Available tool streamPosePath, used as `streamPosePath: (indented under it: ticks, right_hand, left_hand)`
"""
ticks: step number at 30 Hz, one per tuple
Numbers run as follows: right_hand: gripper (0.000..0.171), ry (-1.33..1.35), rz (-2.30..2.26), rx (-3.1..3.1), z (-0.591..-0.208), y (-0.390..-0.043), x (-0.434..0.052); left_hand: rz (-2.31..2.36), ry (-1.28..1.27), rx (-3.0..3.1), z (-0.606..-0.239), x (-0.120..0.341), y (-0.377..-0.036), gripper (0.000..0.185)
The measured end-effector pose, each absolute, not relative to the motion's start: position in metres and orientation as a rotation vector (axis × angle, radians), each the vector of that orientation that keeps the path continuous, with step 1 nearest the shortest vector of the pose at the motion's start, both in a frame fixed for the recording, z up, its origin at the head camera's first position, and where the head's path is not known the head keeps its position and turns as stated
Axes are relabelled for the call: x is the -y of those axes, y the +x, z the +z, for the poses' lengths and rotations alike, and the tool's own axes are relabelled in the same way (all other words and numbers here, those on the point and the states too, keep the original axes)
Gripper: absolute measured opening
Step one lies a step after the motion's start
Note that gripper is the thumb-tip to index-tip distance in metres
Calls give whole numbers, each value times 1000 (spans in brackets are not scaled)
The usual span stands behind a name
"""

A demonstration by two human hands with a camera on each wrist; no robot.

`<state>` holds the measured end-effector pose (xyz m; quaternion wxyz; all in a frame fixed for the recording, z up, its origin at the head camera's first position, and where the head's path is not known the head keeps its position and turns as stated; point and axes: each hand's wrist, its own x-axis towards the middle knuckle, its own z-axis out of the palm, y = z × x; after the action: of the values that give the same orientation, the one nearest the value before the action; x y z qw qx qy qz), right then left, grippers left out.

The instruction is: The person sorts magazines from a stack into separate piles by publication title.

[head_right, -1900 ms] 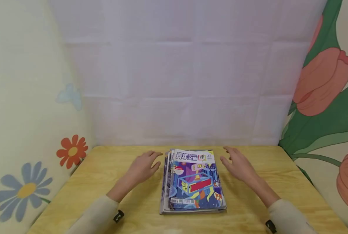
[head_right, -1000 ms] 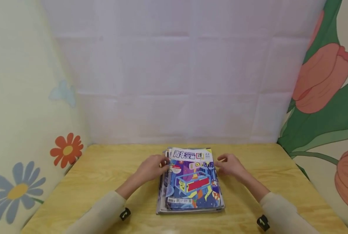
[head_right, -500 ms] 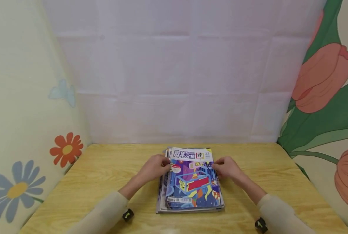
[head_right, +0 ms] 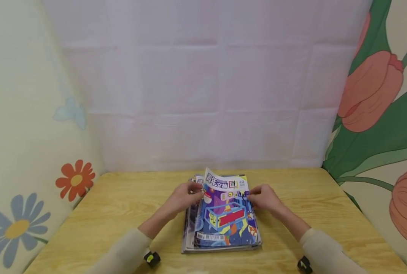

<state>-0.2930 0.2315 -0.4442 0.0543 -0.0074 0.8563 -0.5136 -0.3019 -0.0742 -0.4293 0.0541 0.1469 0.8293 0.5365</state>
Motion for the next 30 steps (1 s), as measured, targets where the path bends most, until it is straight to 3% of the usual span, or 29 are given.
streamPosePath:
  ticks: [11,30]
  right_hand:
    - [38,74,-1726,-2406,-451,-294,-239]
    - [48,-26,-1983,-2069,-435,-291,-260]
  left_hand:
    - [1911,315,-2209,-429,63,-296,53]
    - [2169,144,-2024,-424,59,-301,55]
